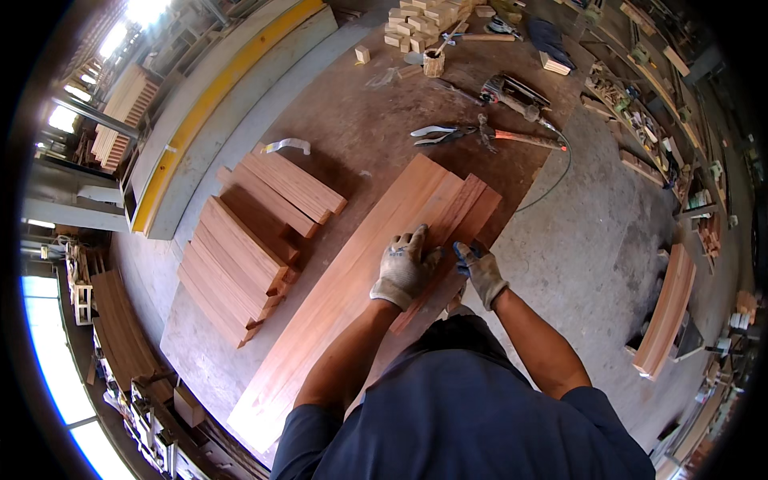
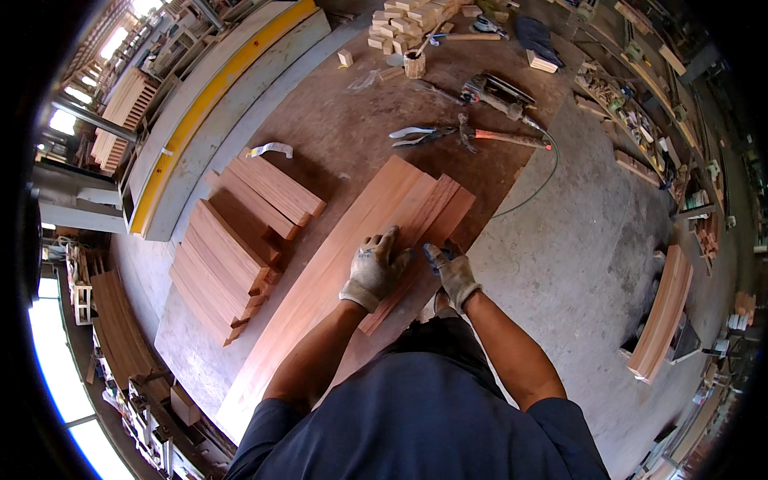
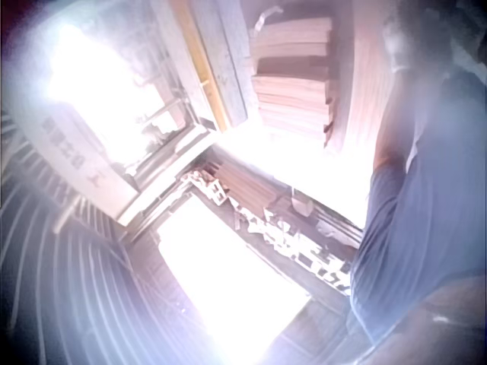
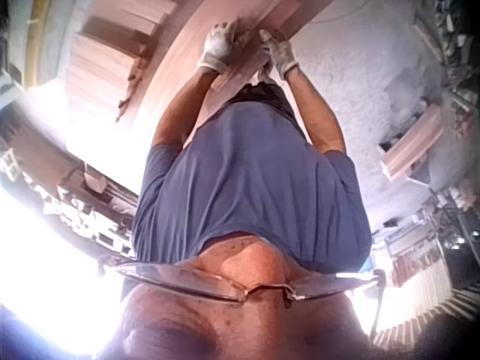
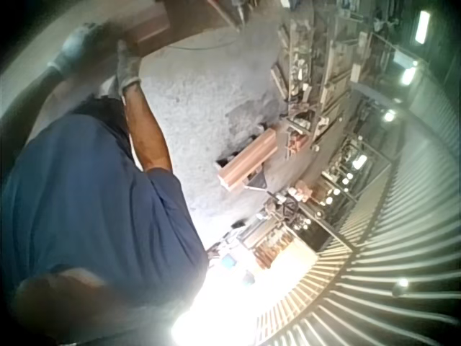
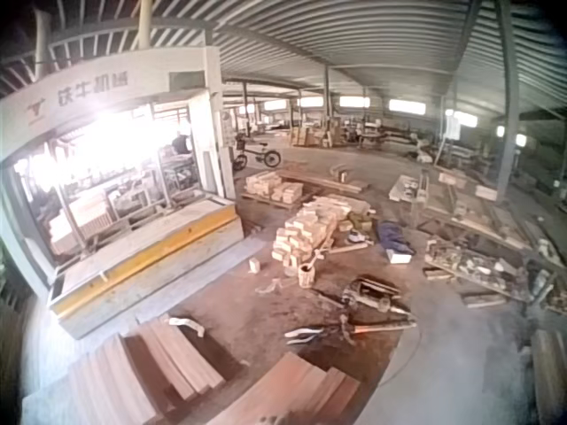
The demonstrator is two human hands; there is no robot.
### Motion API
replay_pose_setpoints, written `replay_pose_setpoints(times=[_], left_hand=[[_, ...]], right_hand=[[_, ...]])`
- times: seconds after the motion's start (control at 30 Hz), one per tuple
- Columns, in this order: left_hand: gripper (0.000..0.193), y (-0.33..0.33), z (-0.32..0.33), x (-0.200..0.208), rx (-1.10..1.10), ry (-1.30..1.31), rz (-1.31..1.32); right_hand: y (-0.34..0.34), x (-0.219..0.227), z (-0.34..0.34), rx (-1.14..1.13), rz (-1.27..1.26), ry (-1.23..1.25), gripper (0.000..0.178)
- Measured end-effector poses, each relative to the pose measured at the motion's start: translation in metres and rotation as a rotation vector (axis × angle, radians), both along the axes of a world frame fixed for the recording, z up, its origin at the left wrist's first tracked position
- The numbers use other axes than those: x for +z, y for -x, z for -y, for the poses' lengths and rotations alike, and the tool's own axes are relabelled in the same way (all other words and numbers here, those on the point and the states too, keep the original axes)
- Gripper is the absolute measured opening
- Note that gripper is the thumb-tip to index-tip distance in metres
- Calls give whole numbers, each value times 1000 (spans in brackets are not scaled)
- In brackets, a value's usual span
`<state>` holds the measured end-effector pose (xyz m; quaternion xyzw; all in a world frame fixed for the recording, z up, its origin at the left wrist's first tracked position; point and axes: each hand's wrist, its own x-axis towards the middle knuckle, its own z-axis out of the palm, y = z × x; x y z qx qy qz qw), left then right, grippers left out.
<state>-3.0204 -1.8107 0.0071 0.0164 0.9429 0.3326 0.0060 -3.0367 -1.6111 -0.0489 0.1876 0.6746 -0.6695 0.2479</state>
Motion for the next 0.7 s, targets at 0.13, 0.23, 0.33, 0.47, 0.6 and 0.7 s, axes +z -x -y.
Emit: replay_pose_setpoints(times=[0.13,0.23,0.33,0.47,0.6,0.7], left_hand=[[57,0,0,6,2,-20,73],[57,0,0,4,5,-19,63],[57,0,0,2,5,-16,58],[58,0,0,4,2,-15,62],[57,0,0,4,-4,-23,48],[56,0,0,7,-6,-23,51]], right_hand=[[0,-2,0,-21,-1,14,78],[-1,2,1,-18,-13,18,77],[-1,-1,0,-13,-33,12,75],[0,-2,-2,15,-47,35,74],[0,0,0,0,-32,30,76],[-1,1,0,-14,-22,17,77]])
